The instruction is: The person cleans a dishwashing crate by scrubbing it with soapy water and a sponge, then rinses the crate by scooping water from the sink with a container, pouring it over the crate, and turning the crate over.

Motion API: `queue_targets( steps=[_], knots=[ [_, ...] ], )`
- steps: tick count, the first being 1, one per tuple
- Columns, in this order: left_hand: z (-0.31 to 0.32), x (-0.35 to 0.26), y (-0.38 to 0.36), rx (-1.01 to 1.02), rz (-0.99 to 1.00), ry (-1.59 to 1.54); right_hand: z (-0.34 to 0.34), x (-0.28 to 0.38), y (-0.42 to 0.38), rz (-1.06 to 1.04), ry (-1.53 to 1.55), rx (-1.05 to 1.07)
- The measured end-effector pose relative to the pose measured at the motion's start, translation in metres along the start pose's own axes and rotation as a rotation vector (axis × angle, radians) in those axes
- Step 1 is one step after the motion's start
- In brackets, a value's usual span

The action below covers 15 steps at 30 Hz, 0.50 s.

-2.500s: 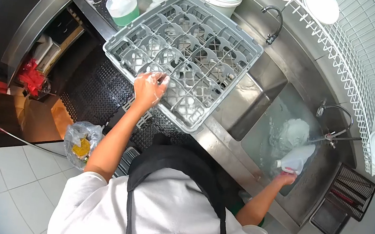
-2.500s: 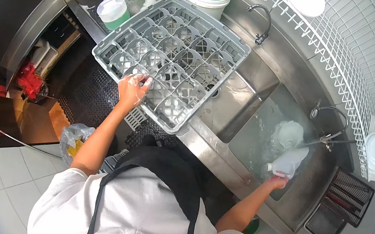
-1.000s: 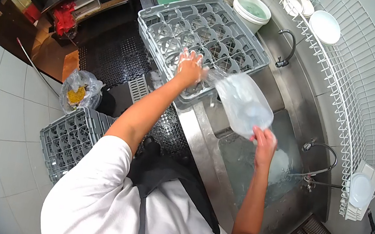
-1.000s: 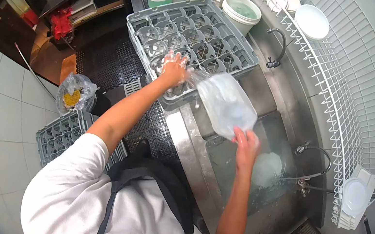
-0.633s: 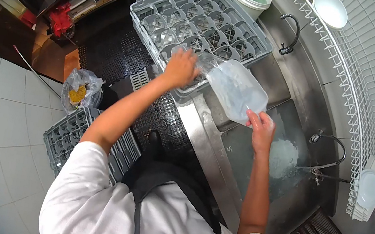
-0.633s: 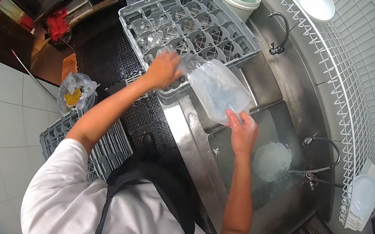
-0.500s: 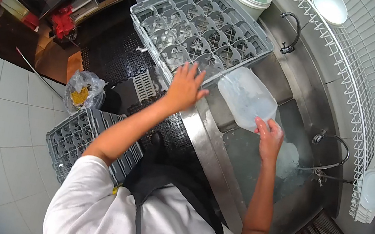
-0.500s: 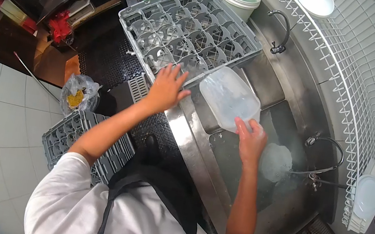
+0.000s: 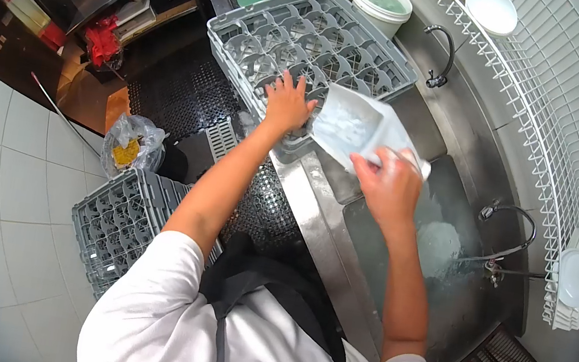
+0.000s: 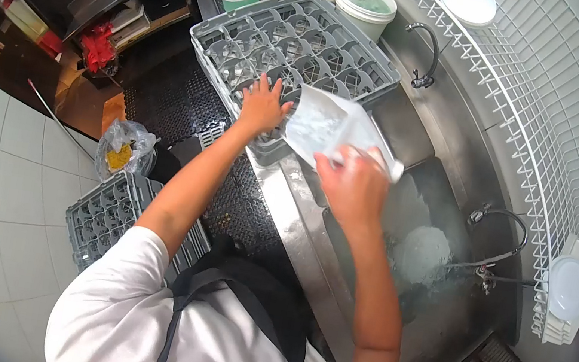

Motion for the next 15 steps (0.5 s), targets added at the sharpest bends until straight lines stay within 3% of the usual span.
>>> queue_targets(
  steps=[1,2,5,6,9,10,12,15],
  knots=[
    [0.007,0.001,0.007,0.068,-0.009,-0.069,0.006,0.007,0.006,-0.059,-0.032,-0.033],
    [0.021,0.005,0.017,0.006,-0.003,-0.149,0.009,0.013,0.01,-0.118,-0.065,-0.066],
    [0.011,-0.001,0.028,-0.116,0.188,0.033,0.003,0.02,0.02,-0.187,-0.07,-0.174],
    [0.01,0.005,0.038,-0.093,0.179,-0.034,-0.001,0.014,0.019,-0.195,-0.054,-0.238],
    [-0.002,0.015,0.043,-0.025,0.478,0.018,-0.011,-0.03,0.0,0.028,0.025,-0.254],
    [-0.015,0.023,0.043,0.019,0.414,-0.065,-0.004,-0.06,-0.015,0.132,0.011,-0.24],
    [-0.036,0.051,0.046,-0.133,0.378,-0.126,0.01,-0.122,-0.058,0.225,-0.018,-0.355],
    [-0.056,0.099,0.044,-0.302,0.286,-0.072,0.056,-0.222,-0.14,0.471,-0.133,-0.243]
  ],
)
Point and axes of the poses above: each hand's wrist, its own y-axis towards the middle knuckle, its own z-axis out of the palm, x = y × z, the point moved 8 cm from there along y, towards the middle knuckle, and after that the axes turned 5 degrees about z, right-handed, at the moved point
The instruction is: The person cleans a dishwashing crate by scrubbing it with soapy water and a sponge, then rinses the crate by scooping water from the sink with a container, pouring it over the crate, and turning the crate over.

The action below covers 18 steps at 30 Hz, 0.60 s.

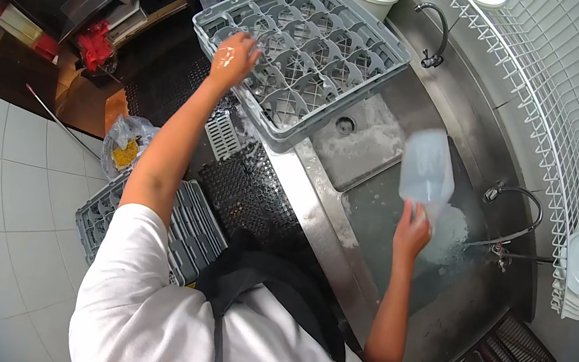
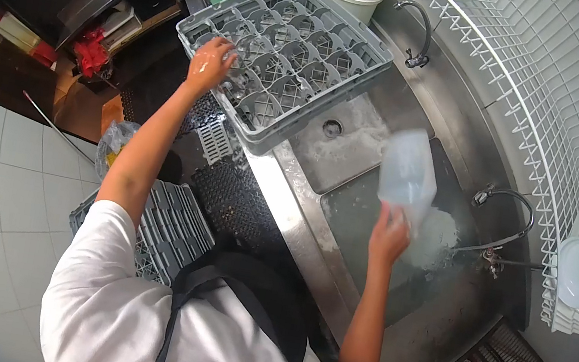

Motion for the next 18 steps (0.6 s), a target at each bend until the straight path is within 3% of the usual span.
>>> queue_targets(
  steps=[4,5,7,10,13,17,18],
  knots=[
    [0.003,0.038,-0.024,-0.011,-0.041,0.264,0.035,-0.093,-0.051,0.041,-0.171,-0.064],
    [0.011,0.044,-0.029,0.113,-0.132,0.226,0.044,-0.104,-0.06,-0.01,-0.275,-0.044],
    [0.019,0.047,-0.031,0.103,-0.137,0.229,0.064,-0.12,-0.072,-0.107,-0.484,-0.002],
    [0.025,0.046,-0.032,0.164,-0.189,0.252,0.109,-0.17,-0.083,0.316,-0.419,0.567],
    [0.024,0.045,-0.028,0.212,-0.23,0.263,0.091,-0.132,-0.06,0.239,-0.087,0.224],
    [0.018,0.044,-0.024,0.161,-0.153,0.2,0.091,-0.183,-0.045,0.891,0.886,0.053],
    [0.02,0.047,-0.023,0.154,-0.151,0.18,0.078,-0.172,-0.04,0.847,0.89,0.057]
  ],
)
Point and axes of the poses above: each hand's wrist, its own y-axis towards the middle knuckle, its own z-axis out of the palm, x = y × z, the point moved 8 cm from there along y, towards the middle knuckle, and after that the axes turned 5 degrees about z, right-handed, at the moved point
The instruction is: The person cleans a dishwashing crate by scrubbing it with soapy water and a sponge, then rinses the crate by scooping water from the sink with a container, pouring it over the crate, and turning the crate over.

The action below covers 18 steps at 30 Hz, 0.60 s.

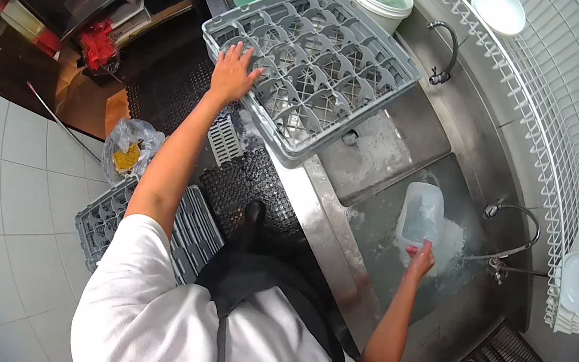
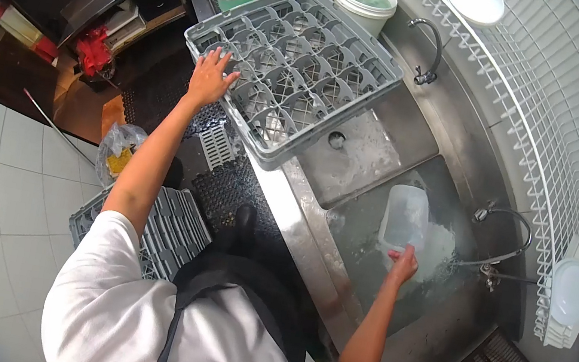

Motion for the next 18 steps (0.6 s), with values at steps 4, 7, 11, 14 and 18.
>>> queue_targets(
  steps=[4,7,11,14,18],
  knots=[
    [0.005,0.017,0.022,-0.013,-0.019,-0.049,0.026,0.069,-0.041,-0.063,0.026,0.046],
    [0.014,0.017,0.043,0.021,-0.087,-0.027,0.062,0.127,-0.075,-0.186,-0.055,0.116],
    [0.034,-0.01,0.064,0.003,0.057,0.074,0.156,0.215,-0.141,-0.396,-0.349,0.157],
    [0.054,-0.037,0.073,0.013,0.135,-0.008,0.224,0.253,-0.181,-0.465,-0.477,0.179],
    [0.053,-0.045,0.087,0.176,0.08,-0.183,0.3,0.274,-0.208,-0.582,-0.57,0.239]
  ],
)
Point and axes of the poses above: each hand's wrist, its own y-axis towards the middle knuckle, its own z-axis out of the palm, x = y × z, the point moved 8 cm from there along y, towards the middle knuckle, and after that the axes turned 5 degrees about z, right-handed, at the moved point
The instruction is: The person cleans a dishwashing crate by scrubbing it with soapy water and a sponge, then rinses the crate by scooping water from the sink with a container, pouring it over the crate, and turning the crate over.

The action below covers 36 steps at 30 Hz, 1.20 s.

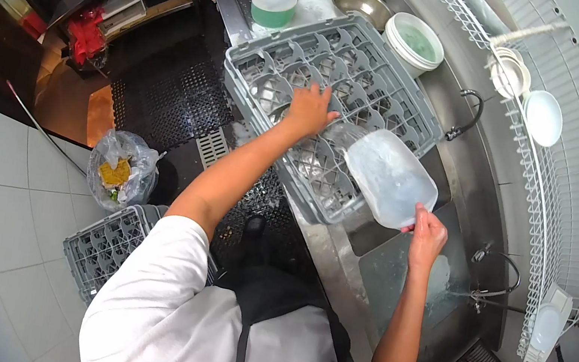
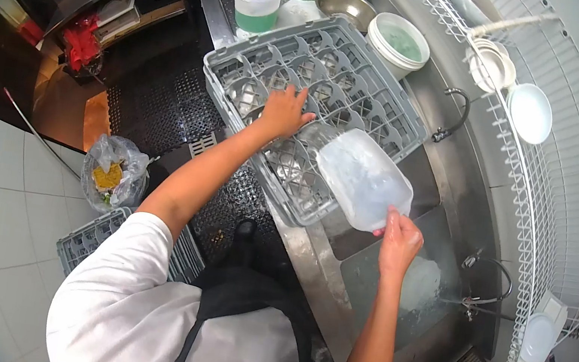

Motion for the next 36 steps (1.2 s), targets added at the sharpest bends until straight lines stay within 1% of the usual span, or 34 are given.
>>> queue_targets(
  steps=[2,6,7,9,10,11,13,14,16,17,18,20,21,23,26,27,30,31,34,36],
  knots=[
    [0.006,0.008,0.007,0.063,0.016,-0.193,0.023,0.035,0.003,-0.03,-0.056,0.02],
    [-0.021,0.024,0.009,-0.205,0.303,-0.183,0.071,0.077,0.012,-0.08,-0.058,0.099],
    [-0.043,0.035,0.006,-0.2,0.279,-0.225,0.082,0.079,0.017,-0.06,-0.074,0.133],
    [-0.078,0.064,0.0,-0.394,0.159,-0.071,0.099,0.106,0.019,-0.107,-0.077,0.143],
    [-0.088,0.078,-0.004,-0.49,0.1,0.006,0.107,0.121,0.018,-0.13,-0.079,0.147],
    [-0.091,0.092,-0.006,-0.522,0.015,0.117,0.116,0.133,0.018,-0.141,-0.045,0.147],
    [-0.096,0.119,-0.008,-0.584,-0.153,0.34,0.132,0.156,0.022,-0.277,-0.125,0.128],
    [-0.09,0.133,-0.002,-0.516,-0.182,0.315,0.141,0.167,0.024,-0.342,-0.165,0.117],
    [-0.081,0.155,0.009,-0.376,-0.235,0.263,0.157,0.187,0.028,-0.387,-0.188,0.119],
    [-0.073,0.166,0.018,-0.235,-0.238,0.209,0.164,0.197,0.03,-0.407,-0.201,0.119],
    [-0.07,0.172,0.028,-0.306,-0.188,0.287,0.168,0.206,0.032,-0.424,-0.222,0.101],
    [-0.043,0.194,0.055,-0.307,-0.101,0.282,0.177,0.223,0.038,-0.463,-0.263,0.068],
    [-0.04,0.197,0.066,-0.297,-0.045,0.234,0.18,0.227,0.044,-0.478,-0.26,0.033],
    [-0.035,0.198,0.081,-0.274,0.06,0.14,0.186,0.232,0.055,-0.513,-0.253,-0.033],
    [-0.036,0.179,0.098,-0.25,0.129,0.169,0.19,0.227,0.076,-0.493,-0.228,-0.105],
    [-0.043,0.168,0.096,-0.217,0.111,0.142,0.189,0.224,0.083,-0.464,-0.242,-0.123],
    [-0.046,0.147,0.092,-0.33,0.207,0.17,0.184,0.203,0.105,-0.335,-0.161,-0.077],
    [-0.047,0.139,0.084,-0.378,0.292,0.155,0.179,0.201,0.106,-0.363,-0.152,-0.116],
    [-0.053,0.123,0.061,-0.41,0.524,0.1,0.164,0.204,0.102,-0.393,-0.29,-0.141],
    [-0.044,0.13,0.065,-0.14,0.378,-0.088,0.165,0.209,0.095,-0.533,-0.344,-0.158]
  ],
)
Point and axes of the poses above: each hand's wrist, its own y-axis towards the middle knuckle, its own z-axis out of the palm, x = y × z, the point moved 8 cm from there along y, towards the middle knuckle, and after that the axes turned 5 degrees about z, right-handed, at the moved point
